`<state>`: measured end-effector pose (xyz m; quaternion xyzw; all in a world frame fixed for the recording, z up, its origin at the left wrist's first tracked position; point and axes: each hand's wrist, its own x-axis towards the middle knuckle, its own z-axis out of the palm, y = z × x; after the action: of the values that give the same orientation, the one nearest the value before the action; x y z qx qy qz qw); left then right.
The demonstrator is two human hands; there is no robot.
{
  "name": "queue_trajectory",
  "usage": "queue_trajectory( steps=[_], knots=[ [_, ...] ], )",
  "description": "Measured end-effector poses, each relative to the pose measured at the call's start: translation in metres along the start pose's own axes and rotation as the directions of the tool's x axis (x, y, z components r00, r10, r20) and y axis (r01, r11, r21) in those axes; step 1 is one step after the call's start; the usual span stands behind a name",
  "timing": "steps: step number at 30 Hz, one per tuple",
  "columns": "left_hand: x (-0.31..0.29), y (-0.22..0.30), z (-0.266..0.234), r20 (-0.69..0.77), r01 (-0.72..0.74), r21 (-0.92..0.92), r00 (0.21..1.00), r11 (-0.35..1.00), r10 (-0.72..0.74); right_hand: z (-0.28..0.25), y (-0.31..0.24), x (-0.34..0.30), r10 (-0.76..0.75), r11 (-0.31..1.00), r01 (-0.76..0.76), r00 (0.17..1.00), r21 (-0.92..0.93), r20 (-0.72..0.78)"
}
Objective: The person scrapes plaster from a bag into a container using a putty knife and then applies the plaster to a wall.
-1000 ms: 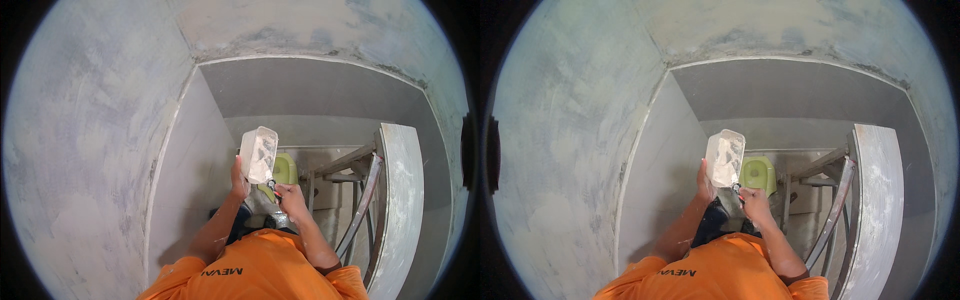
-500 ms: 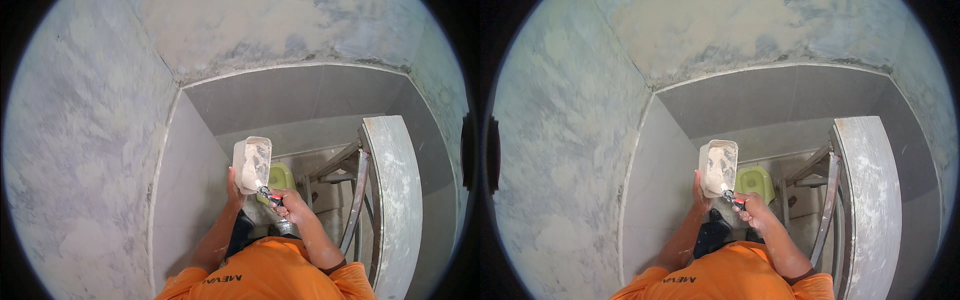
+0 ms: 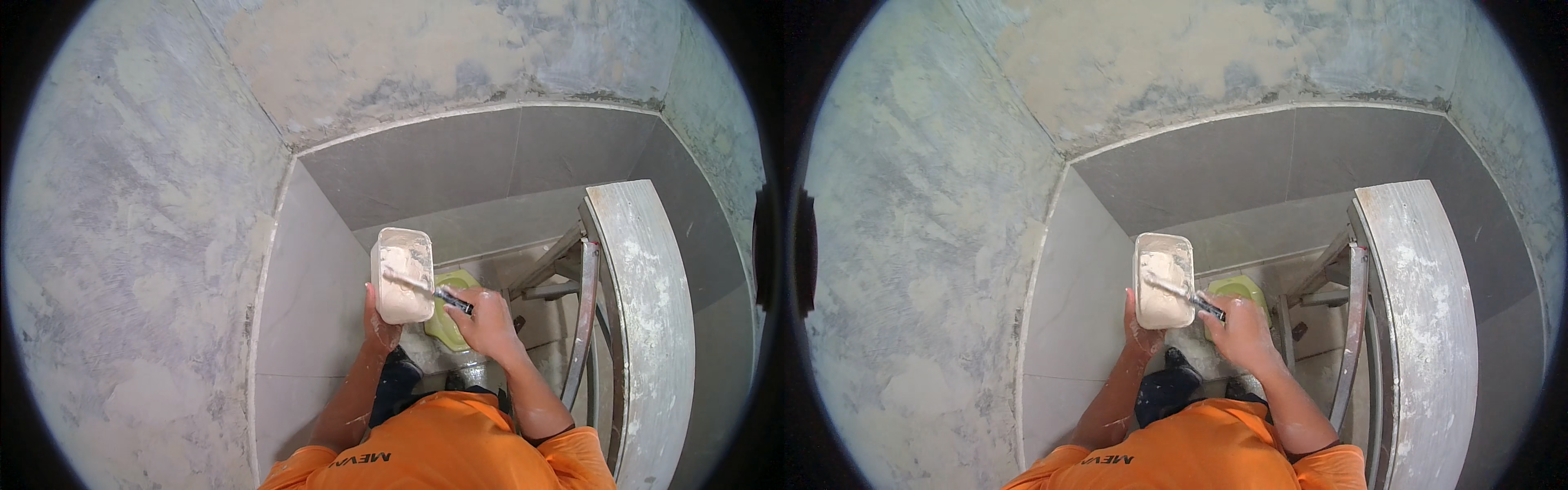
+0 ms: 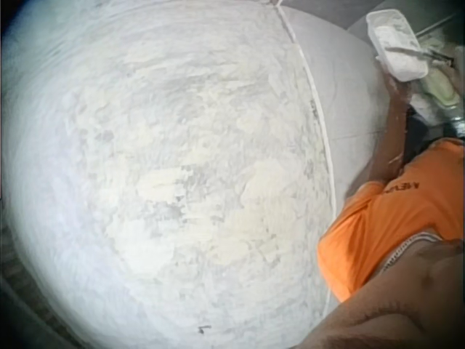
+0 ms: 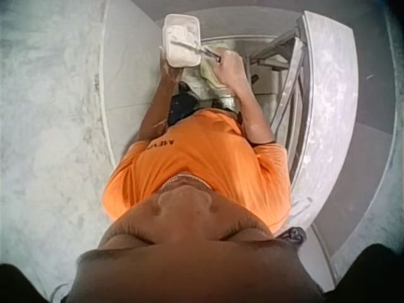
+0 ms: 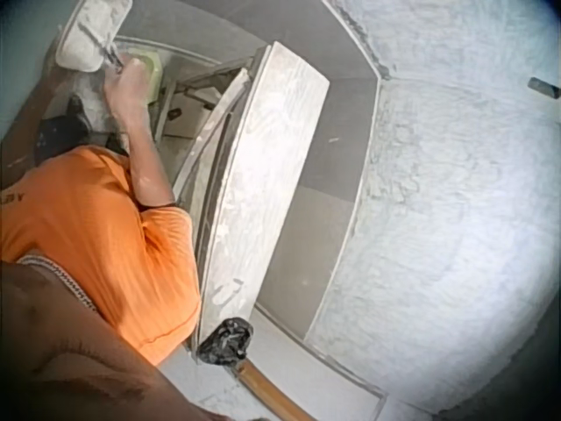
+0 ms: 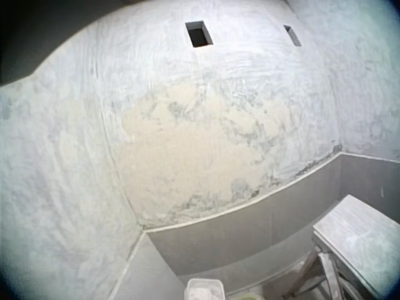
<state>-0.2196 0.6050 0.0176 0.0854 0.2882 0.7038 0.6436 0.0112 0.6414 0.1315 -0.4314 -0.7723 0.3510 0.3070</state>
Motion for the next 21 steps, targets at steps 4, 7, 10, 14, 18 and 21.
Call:
queue_trajectory(
  steps=[4,7,10,14,18,21],
  knots=[
    [-0.008,0.007,0.016,0.066,0.008,-0.012,0.998,1.0,-0.007,-0.005,-0.007,0.006,-0.071,0.977,0.058,0.996,-0.206,-0.057],
    [-0.01,0.018,0.044,0.111,-0.024,0.001,0.994,1.0,0.024,0.005,0.008,0.0,-0.306,0.9,0.27,0.95,-0.343,-0.054],
    [-0.002,0.025,0.062,0.174,-0.151,-0.003,0.973,0.989,0.149,0.009,-0.008,-0.012,-0.209,0.915,0.192,0.978,-0.356,-0.011],
    [0.007,0.028,0.081,0.188,-0.173,-0.047,0.966,0.984,0.179,0.02,-0.021,-0.013,-0.114,0.966,0.097,0.992,-0.238,-0.06],
    [0.018,0.029,0.092,0.067,-0.208,-0.069,0.975,0.976,0.213,0.03,-0.035,-0.017,-0.169,0.946,0.12,0.975,-0.301,-0.144],
    [0.025,0.032,0.088,0.024,-0.273,-0.059,0.961,0.96,0.274,0.024,-0.035,-0.023,-0.187,0.955,0.148,0.973,-0.256,-0.136]
  ],
)
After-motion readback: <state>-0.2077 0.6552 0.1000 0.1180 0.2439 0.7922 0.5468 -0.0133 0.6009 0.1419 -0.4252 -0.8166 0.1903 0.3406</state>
